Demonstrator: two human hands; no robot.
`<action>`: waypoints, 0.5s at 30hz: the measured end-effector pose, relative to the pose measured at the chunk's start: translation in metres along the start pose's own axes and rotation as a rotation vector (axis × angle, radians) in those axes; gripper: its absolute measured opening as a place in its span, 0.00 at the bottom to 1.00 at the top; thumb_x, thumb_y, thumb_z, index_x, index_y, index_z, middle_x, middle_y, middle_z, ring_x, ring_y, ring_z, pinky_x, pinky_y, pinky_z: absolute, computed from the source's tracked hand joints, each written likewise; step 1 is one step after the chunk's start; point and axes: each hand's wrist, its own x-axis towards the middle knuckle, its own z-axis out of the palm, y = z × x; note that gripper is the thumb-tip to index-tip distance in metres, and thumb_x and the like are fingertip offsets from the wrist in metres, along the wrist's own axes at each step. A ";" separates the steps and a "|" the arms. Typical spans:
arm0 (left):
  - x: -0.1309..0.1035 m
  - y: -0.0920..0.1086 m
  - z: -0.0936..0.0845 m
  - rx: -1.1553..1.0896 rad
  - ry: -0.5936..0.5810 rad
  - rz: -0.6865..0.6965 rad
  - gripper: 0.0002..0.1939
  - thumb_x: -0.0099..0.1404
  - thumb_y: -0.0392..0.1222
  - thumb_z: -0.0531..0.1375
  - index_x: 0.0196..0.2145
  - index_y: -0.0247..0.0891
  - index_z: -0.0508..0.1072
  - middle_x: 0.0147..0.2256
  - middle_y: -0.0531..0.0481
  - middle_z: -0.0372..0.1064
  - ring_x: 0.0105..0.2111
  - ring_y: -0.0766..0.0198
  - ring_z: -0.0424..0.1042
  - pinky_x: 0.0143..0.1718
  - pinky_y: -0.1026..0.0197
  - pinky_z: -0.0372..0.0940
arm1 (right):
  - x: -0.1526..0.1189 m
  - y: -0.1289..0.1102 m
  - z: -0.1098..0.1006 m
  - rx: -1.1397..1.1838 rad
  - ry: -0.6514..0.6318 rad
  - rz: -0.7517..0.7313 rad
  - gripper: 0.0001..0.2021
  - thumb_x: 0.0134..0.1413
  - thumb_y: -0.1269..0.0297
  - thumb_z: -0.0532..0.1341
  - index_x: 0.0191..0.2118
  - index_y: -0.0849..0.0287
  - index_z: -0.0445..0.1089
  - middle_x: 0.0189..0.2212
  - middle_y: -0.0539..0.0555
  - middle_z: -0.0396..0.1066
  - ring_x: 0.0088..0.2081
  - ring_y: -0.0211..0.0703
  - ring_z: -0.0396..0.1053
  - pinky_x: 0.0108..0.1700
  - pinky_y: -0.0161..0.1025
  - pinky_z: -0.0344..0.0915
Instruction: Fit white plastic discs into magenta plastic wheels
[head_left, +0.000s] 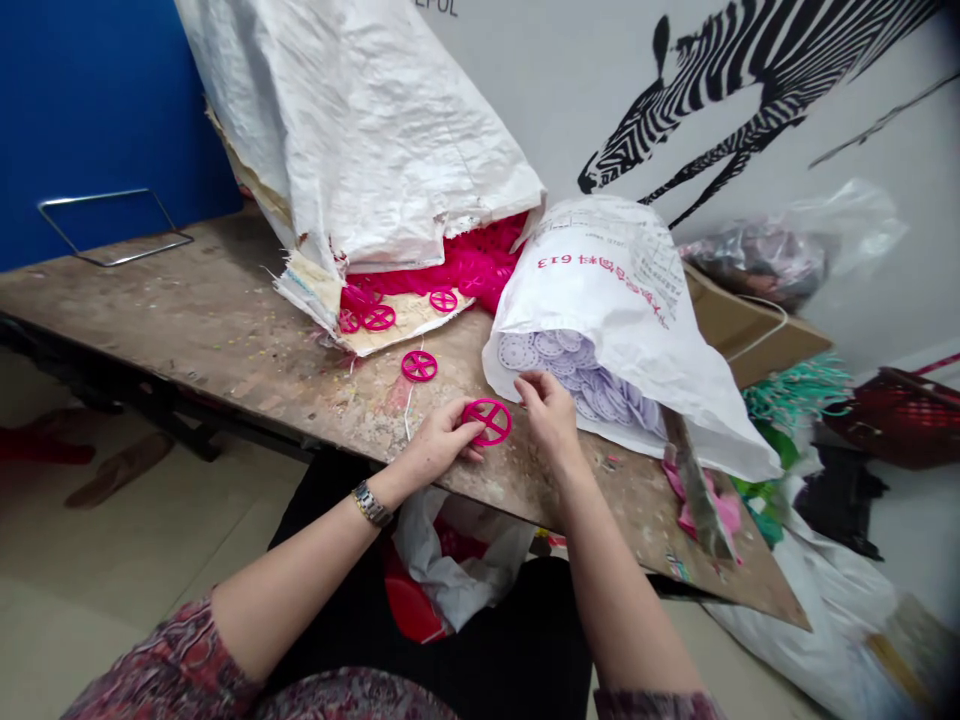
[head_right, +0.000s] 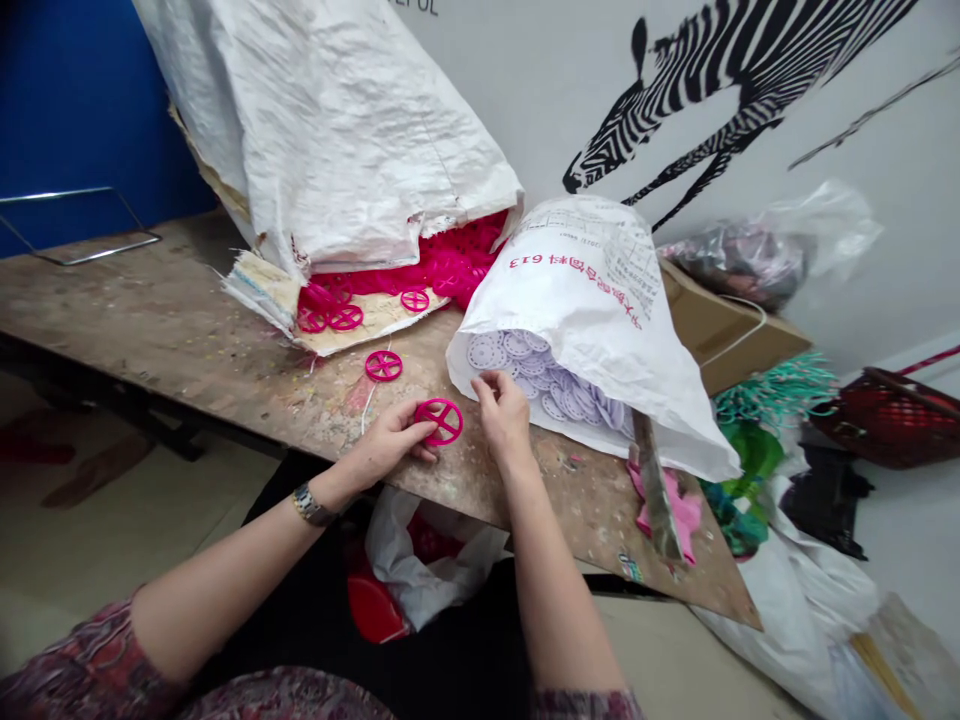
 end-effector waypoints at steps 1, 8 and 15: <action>0.001 0.000 -0.001 -0.027 0.009 -0.010 0.17 0.62 0.43 0.60 0.47 0.34 0.69 0.34 0.50 0.71 0.28 0.67 0.74 0.28 0.64 0.74 | 0.012 0.002 0.001 -0.060 0.023 -0.001 0.17 0.60 0.54 0.55 0.44 0.61 0.71 0.40 0.58 0.76 0.39 0.47 0.73 0.43 0.41 0.67; 0.001 0.003 -0.002 -0.098 0.019 -0.020 0.16 0.61 0.42 0.61 0.46 0.34 0.69 0.33 0.50 0.71 0.26 0.69 0.74 0.27 0.66 0.74 | 0.066 -0.006 0.017 -0.403 0.016 0.068 0.20 0.55 0.60 0.63 0.52 0.60 0.68 0.54 0.67 0.67 0.49 0.60 0.70 0.47 0.50 0.64; 0.001 0.003 -0.003 -0.149 0.039 -0.025 0.17 0.61 0.41 0.62 0.47 0.35 0.67 0.33 0.51 0.71 0.24 0.69 0.74 0.25 0.65 0.74 | 0.075 -0.005 0.029 -0.454 0.035 0.076 0.16 0.54 0.65 0.64 0.49 0.60 0.70 0.53 0.67 0.67 0.46 0.58 0.72 0.44 0.48 0.64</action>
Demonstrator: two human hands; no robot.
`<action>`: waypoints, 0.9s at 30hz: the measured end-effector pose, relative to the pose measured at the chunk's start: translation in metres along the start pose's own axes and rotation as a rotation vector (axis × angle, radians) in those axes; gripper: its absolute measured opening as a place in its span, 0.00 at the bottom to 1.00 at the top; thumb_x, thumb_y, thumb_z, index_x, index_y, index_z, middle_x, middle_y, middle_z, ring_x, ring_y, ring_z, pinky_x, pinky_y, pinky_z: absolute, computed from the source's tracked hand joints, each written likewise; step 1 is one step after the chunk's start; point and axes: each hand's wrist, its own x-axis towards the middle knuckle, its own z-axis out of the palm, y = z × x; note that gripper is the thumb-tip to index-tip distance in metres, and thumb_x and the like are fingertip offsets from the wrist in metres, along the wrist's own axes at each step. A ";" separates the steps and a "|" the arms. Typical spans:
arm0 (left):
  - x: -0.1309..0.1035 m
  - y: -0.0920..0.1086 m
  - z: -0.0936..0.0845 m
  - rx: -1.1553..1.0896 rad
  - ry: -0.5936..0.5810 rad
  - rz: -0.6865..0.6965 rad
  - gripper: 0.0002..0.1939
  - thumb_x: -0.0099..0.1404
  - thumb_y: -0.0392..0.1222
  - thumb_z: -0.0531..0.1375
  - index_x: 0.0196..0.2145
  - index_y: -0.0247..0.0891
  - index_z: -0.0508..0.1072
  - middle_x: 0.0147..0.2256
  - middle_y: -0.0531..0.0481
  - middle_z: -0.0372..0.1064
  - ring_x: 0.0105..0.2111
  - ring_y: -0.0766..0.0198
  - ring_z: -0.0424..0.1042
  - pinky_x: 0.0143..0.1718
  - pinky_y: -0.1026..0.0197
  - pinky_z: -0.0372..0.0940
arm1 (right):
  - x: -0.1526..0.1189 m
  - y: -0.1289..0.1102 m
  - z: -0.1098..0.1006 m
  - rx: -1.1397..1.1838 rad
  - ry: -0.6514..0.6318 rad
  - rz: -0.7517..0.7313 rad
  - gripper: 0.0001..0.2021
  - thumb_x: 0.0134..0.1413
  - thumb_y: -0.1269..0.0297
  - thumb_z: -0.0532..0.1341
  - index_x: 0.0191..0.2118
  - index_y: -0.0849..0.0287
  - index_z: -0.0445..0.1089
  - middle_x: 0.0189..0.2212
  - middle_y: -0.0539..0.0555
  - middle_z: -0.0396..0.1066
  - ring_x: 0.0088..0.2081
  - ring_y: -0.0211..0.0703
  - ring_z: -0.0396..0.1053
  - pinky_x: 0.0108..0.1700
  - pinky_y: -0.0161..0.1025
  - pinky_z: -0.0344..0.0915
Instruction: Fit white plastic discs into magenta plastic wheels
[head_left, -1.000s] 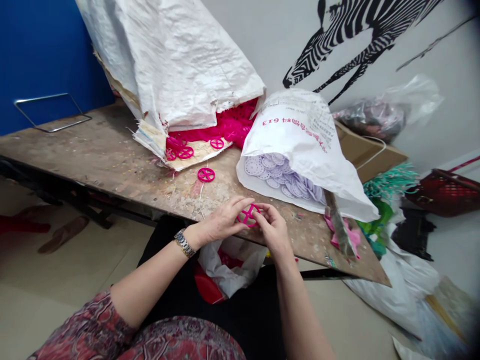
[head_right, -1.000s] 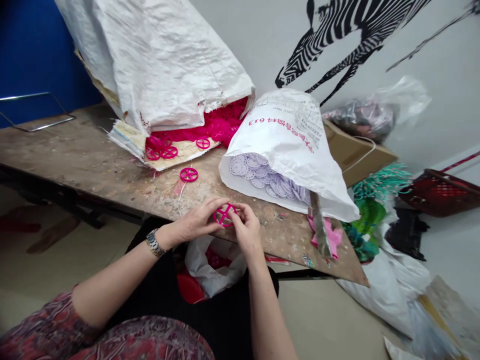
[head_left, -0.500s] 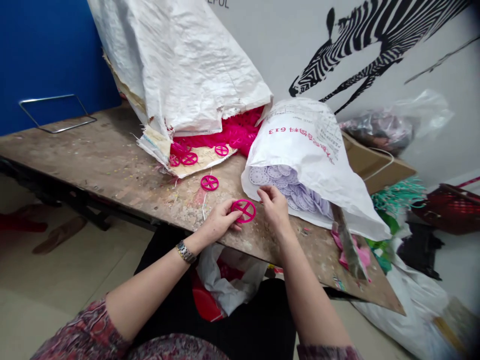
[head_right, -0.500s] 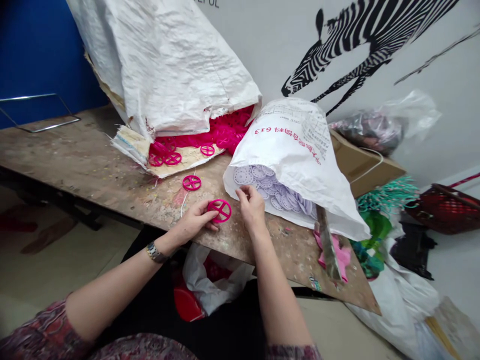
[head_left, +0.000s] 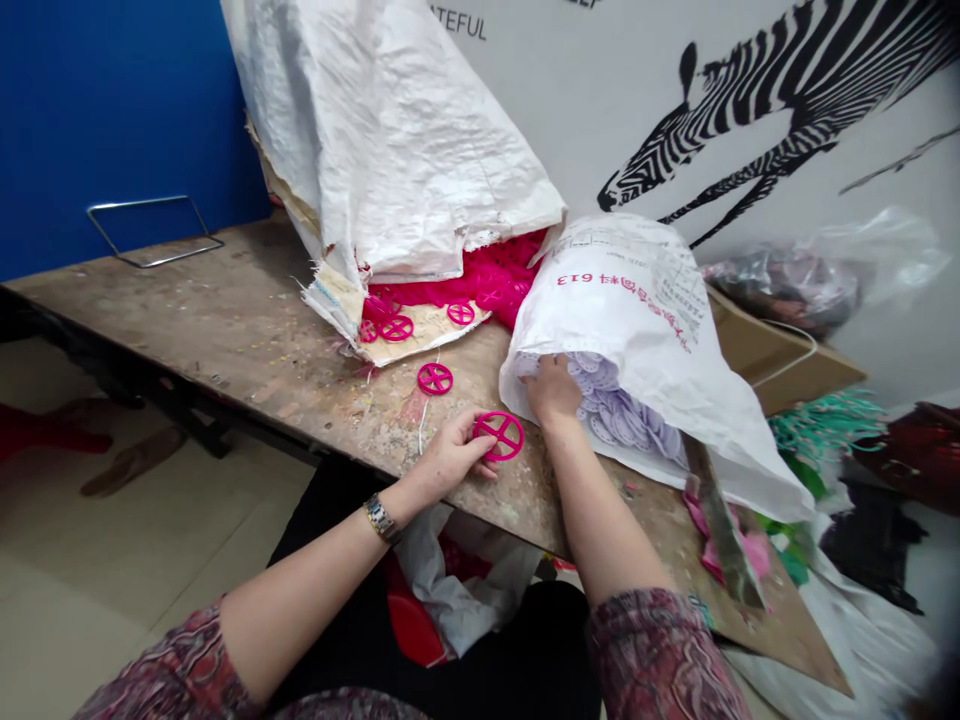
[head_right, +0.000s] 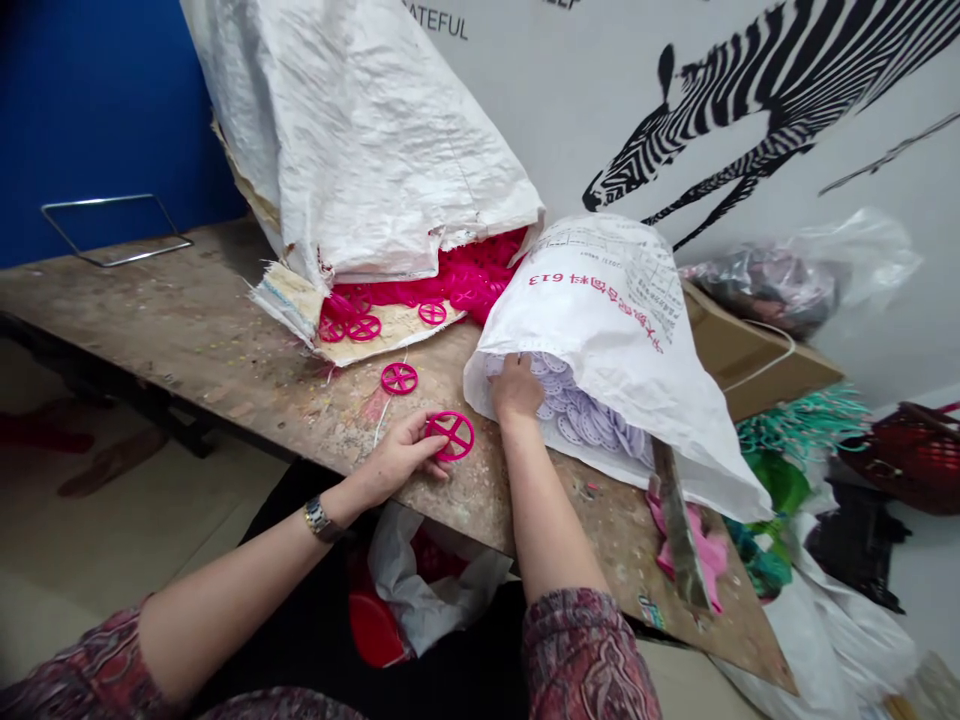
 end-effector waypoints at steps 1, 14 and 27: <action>0.000 0.000 0.000 -0.012 0.002 0.001 0.17 0.61 0.40 0.62 0.47 0.35 0.67 0.33 0.51 0.71 0.24 0.69 0.74 0.25 0.65 0.74 | -0.002 0.002 -0.001 0.019 0.003 -0.002 0.13 0.55 0.65 0.63 0.47 0.60 0.71 0.50 0.66 0.69 0.46 0.57 0.72 0.43 0.47 0.64; -0.002 0.006 0.002 -0.102 0.019 -0.013 0.19 0.61 0.37 0.63 0.49 0.34 0.66 0.32 0.52 0.70 0.25 0.70 0.73 0.28 0.65 0.74 | -0.099 0.022 -0.051 0.963 -0.007 0.027 0.14 0.49 0.53 0.62 0.37 0.58 0.71 0.29 0.51 0.74 0.27 0.40 0.69 0.29 0.37 0.67; -0.021 0.008 0.009 0.024 -0.184 -0.012 0.21 0.58 0.42 0.65 0.48 0.34 0.69 0.37 0.48 0.72 0.27 0.69 0.72 0.30 0.63 0.73 | -0.162 0.014 -0.053 0.803 -0.010 -0.007 0.15 0.52 0.54 0.62 0.42 0.58 0.74 0.31 0.54 0.75 0.32 0.44 0.69 0.36 0.41 0.67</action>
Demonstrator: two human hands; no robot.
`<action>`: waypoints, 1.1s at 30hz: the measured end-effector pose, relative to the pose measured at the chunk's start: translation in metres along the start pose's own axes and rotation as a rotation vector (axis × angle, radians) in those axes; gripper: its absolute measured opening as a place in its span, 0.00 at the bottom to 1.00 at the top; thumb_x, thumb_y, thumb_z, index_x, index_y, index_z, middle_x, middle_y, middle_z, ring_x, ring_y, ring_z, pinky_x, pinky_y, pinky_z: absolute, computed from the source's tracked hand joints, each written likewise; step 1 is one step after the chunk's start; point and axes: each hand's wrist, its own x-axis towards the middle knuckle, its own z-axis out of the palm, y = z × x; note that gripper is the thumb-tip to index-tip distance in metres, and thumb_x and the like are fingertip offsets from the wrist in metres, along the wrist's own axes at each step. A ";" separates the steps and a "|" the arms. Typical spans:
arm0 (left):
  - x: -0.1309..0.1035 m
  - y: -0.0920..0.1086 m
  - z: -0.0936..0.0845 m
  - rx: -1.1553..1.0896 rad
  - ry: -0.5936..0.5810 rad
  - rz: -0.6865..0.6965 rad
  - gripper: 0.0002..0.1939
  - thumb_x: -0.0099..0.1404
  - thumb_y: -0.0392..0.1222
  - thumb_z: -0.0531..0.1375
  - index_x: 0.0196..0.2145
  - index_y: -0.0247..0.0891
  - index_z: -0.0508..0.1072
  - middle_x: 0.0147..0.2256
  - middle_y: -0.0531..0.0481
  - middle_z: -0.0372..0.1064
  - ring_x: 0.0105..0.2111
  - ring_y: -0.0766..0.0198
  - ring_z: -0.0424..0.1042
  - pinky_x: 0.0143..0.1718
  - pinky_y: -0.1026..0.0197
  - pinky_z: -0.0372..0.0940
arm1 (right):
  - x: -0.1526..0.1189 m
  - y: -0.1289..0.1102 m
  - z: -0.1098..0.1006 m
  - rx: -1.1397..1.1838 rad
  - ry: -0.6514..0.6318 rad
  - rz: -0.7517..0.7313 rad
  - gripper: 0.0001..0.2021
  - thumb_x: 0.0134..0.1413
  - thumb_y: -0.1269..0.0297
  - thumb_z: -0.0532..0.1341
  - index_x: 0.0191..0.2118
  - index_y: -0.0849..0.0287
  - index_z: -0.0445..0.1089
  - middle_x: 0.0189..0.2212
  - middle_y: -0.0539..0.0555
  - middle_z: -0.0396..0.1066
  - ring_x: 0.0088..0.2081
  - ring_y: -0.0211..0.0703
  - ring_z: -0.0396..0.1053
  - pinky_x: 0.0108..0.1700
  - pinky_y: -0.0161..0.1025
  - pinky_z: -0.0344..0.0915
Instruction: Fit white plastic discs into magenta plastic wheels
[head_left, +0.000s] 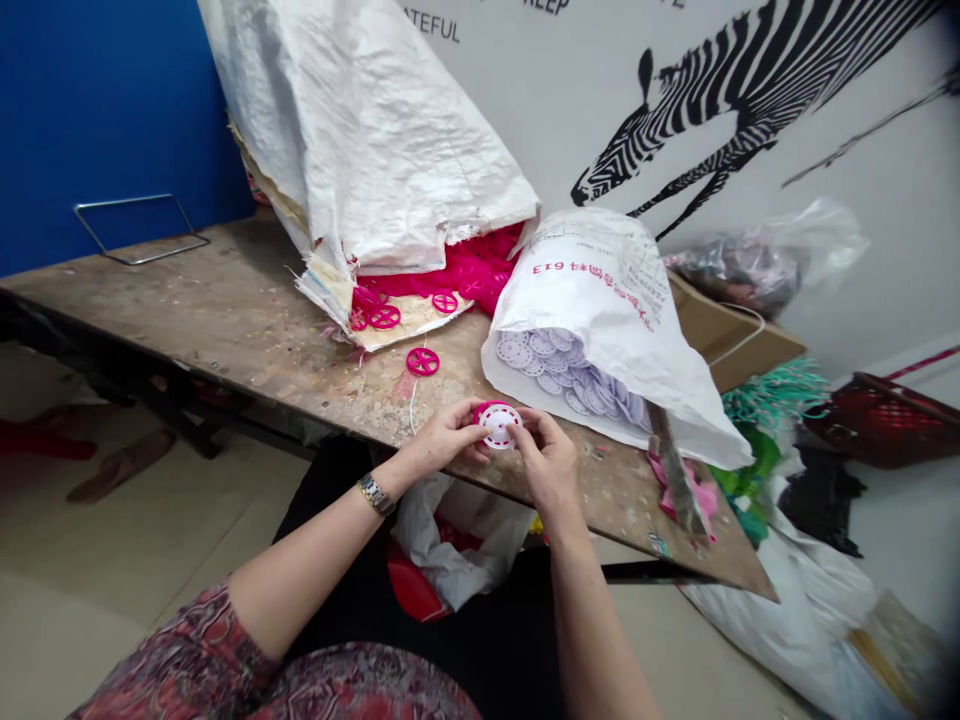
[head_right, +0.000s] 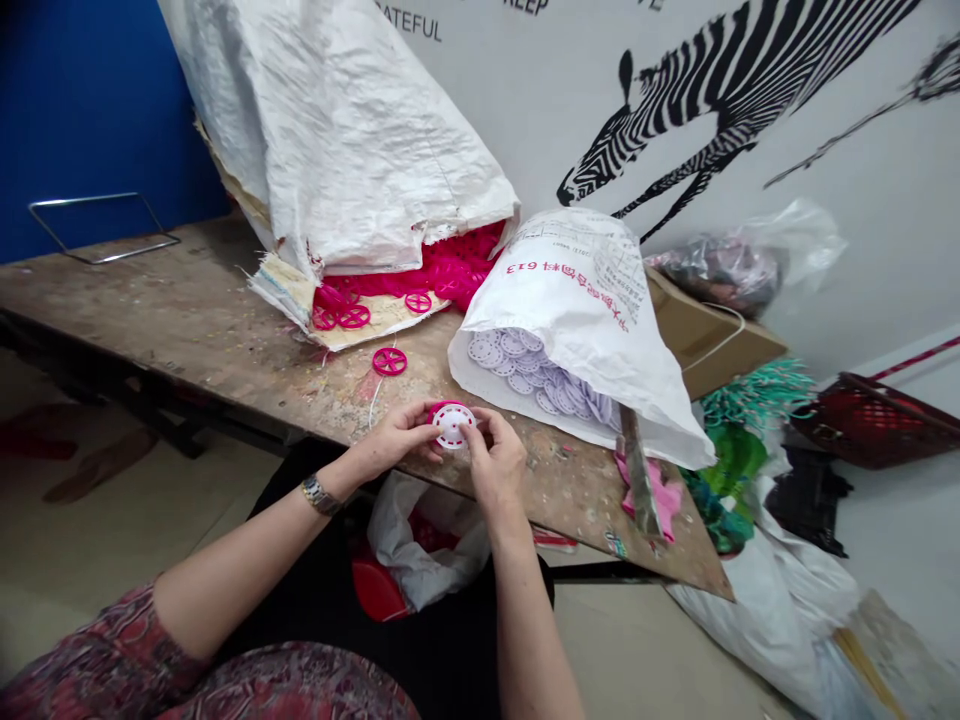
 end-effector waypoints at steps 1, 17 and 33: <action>-0.002 0.000 0.002 0.005 -0.003 -0.001 0.21 0.58 0.42 0.65 0.48 0.34 0.70 0.36 0.49 0.72 0.27 0.69 0.72 0.30 0.63 0.73 | -0.002 -0.001 0.000 -0.012 0.017 -0.013 0.15 0.52 0.54 0.62 0.41 0.58 0.74 0.31 0.53 0.74 0.31 0.44 0.69 0.36 0.41 0.66; -0.019 -0.005 0.016 0.151 -0.119 -0.004 0.18 0.64 0.45 0.60 0.50 0.37 0.69 0.42 0.48 0.70 0.34 0.65 0.73 0.35 0.61 0.73 | -0.029 -0.002 -0.018 0.196 -0.107 0.092 0.13 0.52 0.54 0.64 0.38 0.58 0.75 0.33 0.52 0.77 0.35 0.45 0.72 0.40 0.39 0.66; -0.029 -0.003 0.031 0.392 -0.138 0.030 0.18 0.66 0.46 0.57 0.52 0.40 0.67 0.30 0.51 0.70 0.22 0.66 0.71 0.22 0.66 0.68 | -0.040 0.006 -0.015 0.231 -0.005 0.162 0.13 0.52 0.53 0.64 0.34 0.59 0.74 0.29 0.50 0.74 0.31 0.42 0.70 0.36 0.39 0.68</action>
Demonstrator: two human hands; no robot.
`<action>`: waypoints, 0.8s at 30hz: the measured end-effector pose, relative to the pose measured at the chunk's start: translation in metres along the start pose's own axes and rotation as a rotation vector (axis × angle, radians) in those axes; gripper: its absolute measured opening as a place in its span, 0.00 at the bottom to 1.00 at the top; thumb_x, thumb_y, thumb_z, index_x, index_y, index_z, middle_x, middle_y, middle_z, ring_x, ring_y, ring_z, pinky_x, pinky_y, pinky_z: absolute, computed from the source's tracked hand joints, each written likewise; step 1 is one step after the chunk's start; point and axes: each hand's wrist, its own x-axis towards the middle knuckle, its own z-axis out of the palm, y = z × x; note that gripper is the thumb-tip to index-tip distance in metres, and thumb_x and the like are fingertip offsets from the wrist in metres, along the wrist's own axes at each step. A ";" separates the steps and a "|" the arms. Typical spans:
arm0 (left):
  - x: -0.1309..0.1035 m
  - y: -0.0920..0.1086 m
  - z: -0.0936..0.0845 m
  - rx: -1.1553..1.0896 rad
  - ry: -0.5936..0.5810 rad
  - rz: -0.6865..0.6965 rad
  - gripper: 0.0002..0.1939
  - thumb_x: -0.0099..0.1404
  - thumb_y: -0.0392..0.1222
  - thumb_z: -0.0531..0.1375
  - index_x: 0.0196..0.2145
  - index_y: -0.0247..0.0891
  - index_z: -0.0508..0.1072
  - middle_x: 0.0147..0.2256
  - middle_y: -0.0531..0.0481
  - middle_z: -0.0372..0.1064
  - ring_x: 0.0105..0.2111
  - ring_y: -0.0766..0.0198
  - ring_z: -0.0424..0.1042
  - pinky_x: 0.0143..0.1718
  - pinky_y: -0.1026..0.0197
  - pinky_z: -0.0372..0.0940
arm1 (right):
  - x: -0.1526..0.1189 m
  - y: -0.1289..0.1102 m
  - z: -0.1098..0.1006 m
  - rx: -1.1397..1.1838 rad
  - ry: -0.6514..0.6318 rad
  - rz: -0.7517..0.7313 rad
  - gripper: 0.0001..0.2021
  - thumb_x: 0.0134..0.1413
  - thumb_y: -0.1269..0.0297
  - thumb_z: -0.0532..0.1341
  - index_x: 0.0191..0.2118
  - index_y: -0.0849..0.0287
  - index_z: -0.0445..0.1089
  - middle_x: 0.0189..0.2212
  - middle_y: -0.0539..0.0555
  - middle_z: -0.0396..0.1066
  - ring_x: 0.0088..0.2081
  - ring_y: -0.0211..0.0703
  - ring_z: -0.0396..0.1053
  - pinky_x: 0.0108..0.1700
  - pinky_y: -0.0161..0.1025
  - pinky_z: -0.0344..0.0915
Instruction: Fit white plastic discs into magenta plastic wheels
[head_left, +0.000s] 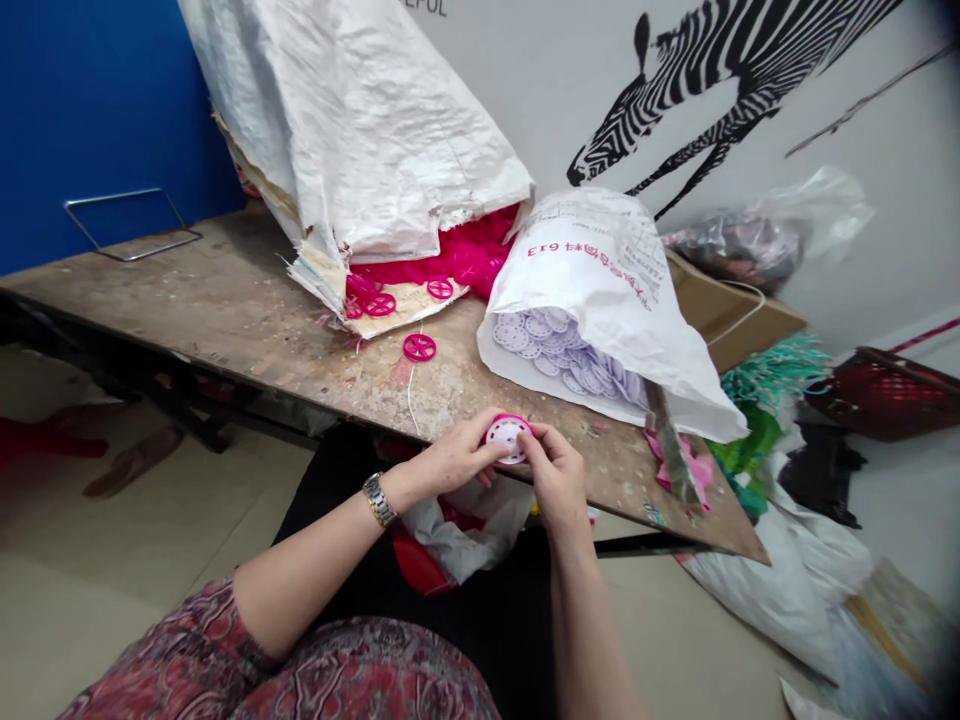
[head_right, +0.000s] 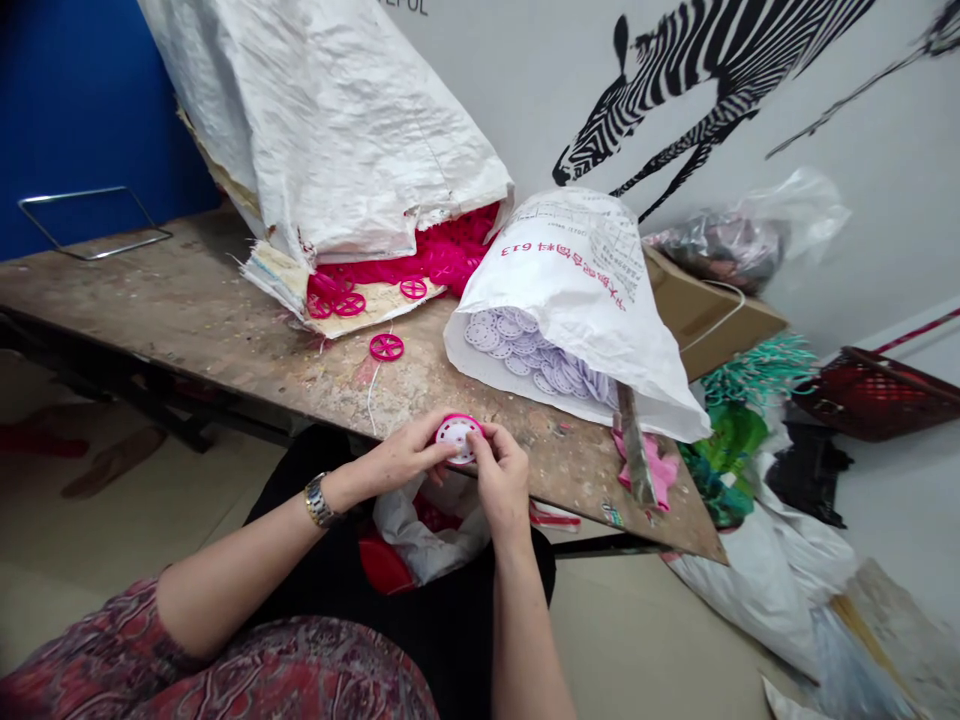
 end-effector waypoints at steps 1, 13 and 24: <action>0.000 0.000 0.000 -0.004 -0.008 -0.017 0.21 0.65 0.45 0.58 0.55 0.40 0.65 0.29 0.52 0.70 0.22 0.66 0.71 0.22 0.66 0.68 | 0.000 0.000 -0.001 0.013 -0.005 0.004 0.13 0.51 0.53 0.64 0.34 0.59 0.74 0.29 0.50 0.74 0.32 0.42 0.70 0.37 0.39 0.68; -0.002 -0.001 -0.004 -0.056 0.063 0.002 0.25 0.63 0.43 0.60 0.58 0.42 0.65 0.23 0.54 0.68 0.17 0.67 0.68 0.17 0.68 0.64 | -0.018 -0.009 0.007 0.058 -0.048 -0.054 0.13 0.53 0.60 0.63 0.44 0.56 0.70 0.36 0.53 0.76 0.38 0.47 0.74 0.45 0.44 0.70; -0.001 0.006 -0.015 0.345 -0.071 0.153 0.26 0.66 0.45 0.58 0.60 0.41 0.64 0.36 0.48 0.73 0.30 0.63 0.72 0.34 0.62 0.67 | -0.026 0.008 -0.007 0.062 -0.056 -0.019 0.13 0.56 0.56 0.63 0.46 0.53 0.71 0.40 0.52 0.76 0.42 0.47 0.73 0.46 0.42 0.68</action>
